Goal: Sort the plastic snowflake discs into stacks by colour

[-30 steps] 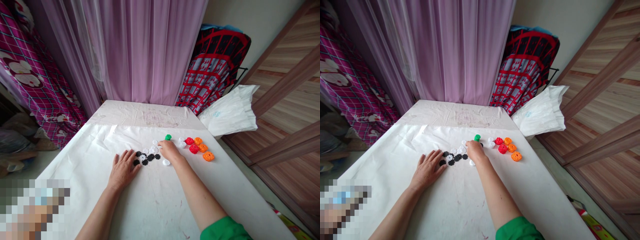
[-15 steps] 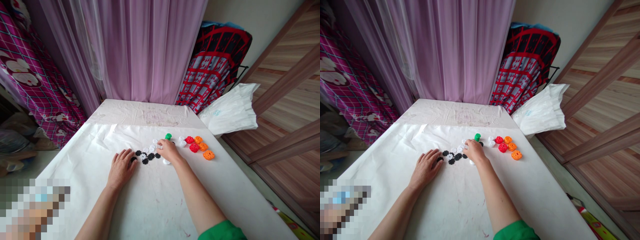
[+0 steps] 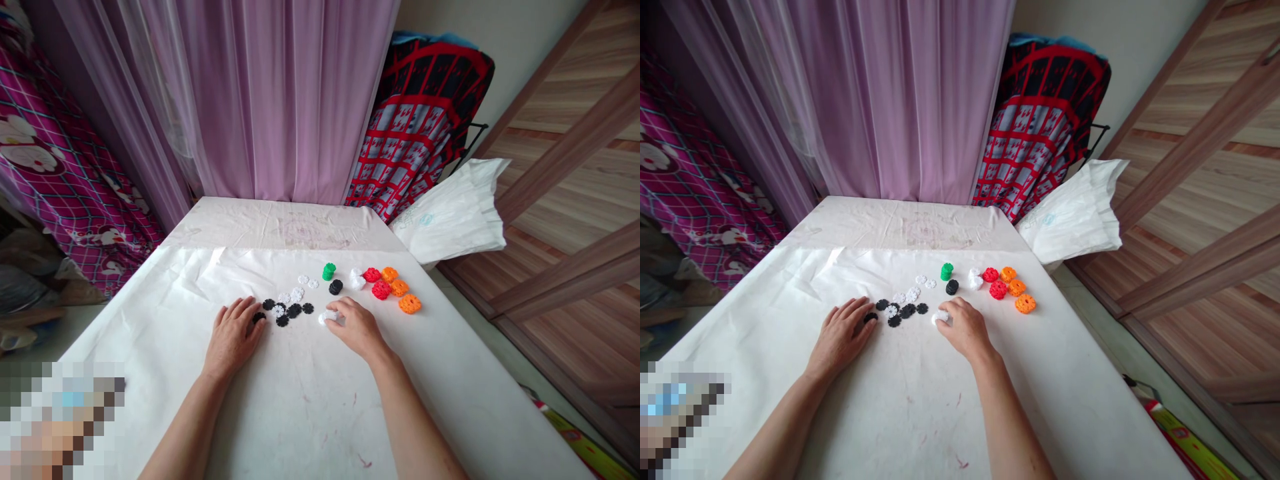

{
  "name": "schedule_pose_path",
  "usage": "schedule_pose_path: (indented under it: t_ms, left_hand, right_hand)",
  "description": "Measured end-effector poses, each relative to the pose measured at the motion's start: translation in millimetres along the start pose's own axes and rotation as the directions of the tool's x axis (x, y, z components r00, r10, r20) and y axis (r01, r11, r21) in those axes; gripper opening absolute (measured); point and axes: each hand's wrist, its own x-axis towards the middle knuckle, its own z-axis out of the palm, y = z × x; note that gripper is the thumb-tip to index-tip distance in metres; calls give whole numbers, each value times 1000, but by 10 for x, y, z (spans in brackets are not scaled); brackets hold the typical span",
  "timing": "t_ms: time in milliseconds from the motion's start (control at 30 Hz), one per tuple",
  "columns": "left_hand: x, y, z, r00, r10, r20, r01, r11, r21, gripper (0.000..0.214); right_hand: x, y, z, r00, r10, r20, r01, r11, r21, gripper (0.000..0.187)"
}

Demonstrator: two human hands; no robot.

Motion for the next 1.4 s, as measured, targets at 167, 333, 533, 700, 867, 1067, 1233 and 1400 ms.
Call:
schedule_pose_path:
  t_ms: [167,333,533,700,867,1067,1233,1400]
  left_hand:
    - [2,-18,13,1000,0,8,0,1000,7,44]
    - [-2,-3,3,1000,-2,5,2,1000,-3,42]
    - [-1,14,-14,1000,2,3,-2,1000,-4,41]
    - [4,35,-39,1000,-10,18,9,1000,10,42]
    - [1,28,-31,1000,-7,25,7,1000,18,42]
    - [3,20,-10,1000,-4,17,4,1000,6,42]
    - [1,35,-35,1000,-4,18,4,1000,-5,42]
    - [-10,18,-14,1000,4,-5,-4,1000,-23,41]
  right_hand:
    - [9,-18,30,999,4,40,-3,999,-37,20]
    - [-18,-31,42,997,36,67,-31,996,-84,32]
    - [-65,-90,16,985,127,116,-99,969,-225,27]
    - [-55,-147,43,987,104,120,-71,965,-253,32]
    - [-58,-156,27,987,99,127,-60,958,-281,31]
    - [64,-207,-125,986,114,123,-79,963,-257,29]
    - [547,-411,-25,991,35,131,8,950,-312,30]
    - [938,-529,177,976,141,165,-70,925,-372,34]
